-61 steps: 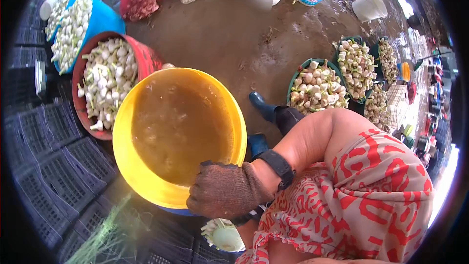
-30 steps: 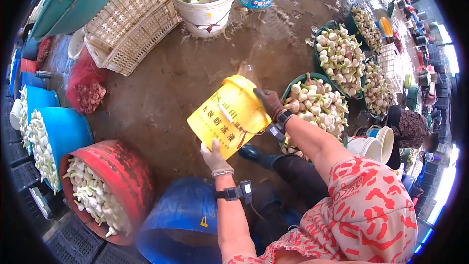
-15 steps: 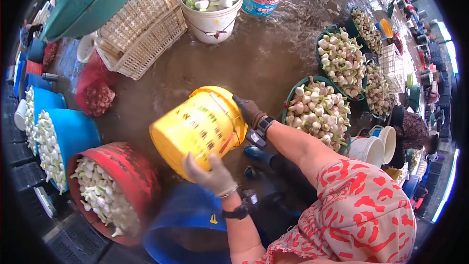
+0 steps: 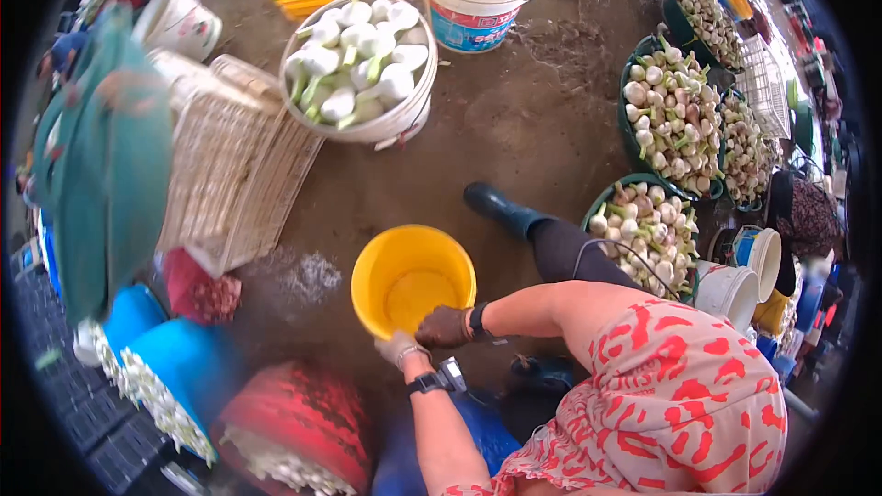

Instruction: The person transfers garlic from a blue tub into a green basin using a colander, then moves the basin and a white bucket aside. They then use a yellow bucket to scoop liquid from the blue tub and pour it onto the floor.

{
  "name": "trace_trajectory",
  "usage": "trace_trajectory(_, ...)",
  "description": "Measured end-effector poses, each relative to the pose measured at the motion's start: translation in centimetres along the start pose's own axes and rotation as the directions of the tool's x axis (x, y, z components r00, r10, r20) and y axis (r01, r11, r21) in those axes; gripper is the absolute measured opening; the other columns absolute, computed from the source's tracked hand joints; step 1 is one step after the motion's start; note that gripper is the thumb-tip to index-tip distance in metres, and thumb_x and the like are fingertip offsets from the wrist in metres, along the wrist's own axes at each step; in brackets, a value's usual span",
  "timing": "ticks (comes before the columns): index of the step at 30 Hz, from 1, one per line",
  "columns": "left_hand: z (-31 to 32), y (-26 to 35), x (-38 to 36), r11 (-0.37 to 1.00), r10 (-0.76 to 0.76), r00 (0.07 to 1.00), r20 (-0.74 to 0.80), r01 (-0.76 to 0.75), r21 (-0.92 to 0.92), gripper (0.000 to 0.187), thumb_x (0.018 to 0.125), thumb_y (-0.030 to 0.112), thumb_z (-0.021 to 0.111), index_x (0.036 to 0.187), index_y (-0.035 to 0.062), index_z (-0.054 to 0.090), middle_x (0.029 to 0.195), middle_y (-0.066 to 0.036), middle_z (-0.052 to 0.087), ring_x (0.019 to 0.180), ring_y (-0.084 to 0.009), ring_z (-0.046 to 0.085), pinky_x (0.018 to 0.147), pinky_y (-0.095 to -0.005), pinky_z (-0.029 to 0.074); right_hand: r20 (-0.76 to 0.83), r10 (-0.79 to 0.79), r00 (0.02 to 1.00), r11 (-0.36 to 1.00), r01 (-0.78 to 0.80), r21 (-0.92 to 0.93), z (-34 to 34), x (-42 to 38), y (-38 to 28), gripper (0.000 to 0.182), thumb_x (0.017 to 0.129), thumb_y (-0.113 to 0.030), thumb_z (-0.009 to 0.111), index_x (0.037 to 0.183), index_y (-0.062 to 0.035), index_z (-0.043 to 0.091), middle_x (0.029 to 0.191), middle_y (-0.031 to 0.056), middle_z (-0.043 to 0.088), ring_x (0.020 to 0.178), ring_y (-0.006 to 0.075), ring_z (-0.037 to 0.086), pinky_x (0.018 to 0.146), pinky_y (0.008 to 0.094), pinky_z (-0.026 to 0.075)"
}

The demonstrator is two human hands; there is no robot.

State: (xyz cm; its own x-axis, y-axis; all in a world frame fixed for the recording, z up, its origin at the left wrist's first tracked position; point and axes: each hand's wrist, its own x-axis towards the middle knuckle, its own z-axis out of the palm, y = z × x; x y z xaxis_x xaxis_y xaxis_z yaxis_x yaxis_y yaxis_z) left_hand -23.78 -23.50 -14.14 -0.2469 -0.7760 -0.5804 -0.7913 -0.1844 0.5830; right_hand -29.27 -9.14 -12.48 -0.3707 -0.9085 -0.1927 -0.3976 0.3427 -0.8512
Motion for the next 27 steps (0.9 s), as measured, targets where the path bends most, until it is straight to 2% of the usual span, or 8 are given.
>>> trace_trajectory(5, 3.5, 7.1, -0.1, 0.947, 0.076, 0.996, 0.051, -0.088, 0.310, 0.049, 0.073, -0.011, 0.041, 0.122, -0.0083, 0.044, 0.114, -0.021, 0.055, 0.099, -0.0300, 0.057, 0.088, -0.0367, 0.045, 0.144, 0.516, 0.845, 0.833, -0.534, 0.146, -19.3, -3.5, 14.3, 0.022, 0.079, -0.026, 0.056, 0.091, -0.0110, 0.068, 0.086, 0.0131, 0.066, 0.083, 0.0333, 0.064, 0.070, 0.0434, 0.051)
trace_trajectory(7, 5.3, 9.7, -1.6, 0.952, 0.064, 0.998, 0.024, -0.068, 0.299, 0.047, 0.074, -0.009, 0.040, 0.121, -0.0085, 0.044, 0.116, -0.021, 0.054, 0.104, -0.0288, 0.055, 0.092, -0.0354, 0.042, -0.208, 0.610, 0.764, 0.775, -0.631, -0.046, -19.2, -5.0, 29.4, 0.025, 0.080, -0.019, 0.056, 0.100, -0.0068, 0.064, 0.105, 0.0180, 0.059, 0.099, 0.0321, 0.058, 0.079, 0.0385, 0.049)
trace_trajectory(9, 6.7, 10.6, -1.0, 0.963, 0.023, 1.000, 0.009, -0.024, 0.268, 0.045, 0.075, -0.008, 0.040, 0.120, -0.0085, 0.045, 0.116, -0.021, 0.053, 0.106, -0.0280, 0.054, 0.093, -0.0351, 0.041, -0.469, 0.799, 0.376, 0.514, -0.832, 0.207, -27.3, -3.1, 35.8, 0.042, 0.082, -0.022, 0.055, 0.123, -0.0093, 0.051, 0.125, 0.0223, 0.047, 0.105, 0.0380, 0.053, 0.089, 0.0449, 0.044)
trace_trajectory(15, 9.8, 13.4, 0.2, 0.865, 0.059, 0.973, 0.224, -0.162, 0.475, 0.037, 0.081, -0.003, 0.041, 0.118, -0.0082, 0.044, 0.111, -0.016, 0.055, 0.098, -0.0251, 0.055, 0.088, -0.0330, 0.045, -0.661, 0.344, 0.667, 0.581, -0.704, -0.407, -32.8, 6.7, 53.4, 0.056, 0.087, -0.025, 0.048, 0.140, -0.0137, 0.032, 0.145, 0.0207, 0.026, 0.128, 0.0386, 0.035, 0.100, 0.0474, 0.036)
trace_trajectory(18, 8.8, 11.2, 0.4, 0.748, 0.284, 0.948, 0.146, -0.315, 0.584, 0.029, 0.083, 0.000, 0.045, 0.110, -0.0084, 0.050, 0.109, -0.018, 0.057, 0.098, -0.0253, 0.055, 0.085, -0.0353, 0.045, -0.354, 0.797, 0.489, 0.601, -0.699, 0.387, -35.9, 8.3, 49.6, 0.054, 0.089, -0.025, 0.044, 0.140, -0.0122, 0.032, 0.144, 0.0197, 0.028, 0.129, 0.0356, 0.034, 0.106, 0.0440, 0.030)
trace_trajectory(21, 8.1, 10.6, 0.4, 0.901, 0.098, 0.985, 0.143, -0.148, 0.409, 0.032, 0.085, 0.002, 0.044, 0.115, -0.0081, 0.046, 0.113, -0.019, 0.052, 0.103, -0.0269, 0.052, 0.090, -0.0363, 0.042, -0.388, 0.711, 0.587, 0.613, -0.787, -0.067, -31.7, 5.8, 49.1, 0.053, 0.088, -0.025, 0.046, 0.138, -0.0088, 0.035, 0.138, 0.0193, 0.038, 0.124, 0.0344, 0.040, 0.105, 0.0396, 0.031)
trace_trajectory(23, 7.6, 9.2, 0.5, 0.930, 0.123, 0.989, 0.079, -0.143, 0.339, 0.032, 0.086, 0.003, 0.044, 0.116, -0.0083, 0.045, 0.113, -0.019, 0.050, 0.103, -0.0267, 0.051, 0.091, -0.0363, 0.041, -0.407, 0.657, 0.635, 0.731, -0.669, 0.136, -27.6, 0.3, 48.3, 0.048, 0.086, -0.024, 0.052, 0.131, -0.0078, 0.044, 0.132, 0.0191, 0.043, 0.117, 0.0357, 0.046, 0.101, 0.0407, 0.035)
trace_trajectory(27, 6.4, 9.4, 0.6, 0.838, 0.193, 0.976, 0.098, -0.215, 0.501, 0.031, 0.088, 0.009, 0.044, 0.114, -0.0062, 0.049, 0.115, -0.021, 0.051, 0.104, -0.0308, 0.051, 0.092, -0.0376, 0.041, -0.566, 0.754, 0.333, 0.399, -0.917, -0.008, -29.3, -15.1, 36.5, 0.029, 0.082, -0.019, 0.058, 0.111, -0.0140, 0.061, 0.117, 0.0080, 0.056, 0.114, 0.0306, 0.045, 0.096, 0.0376, 0.040)
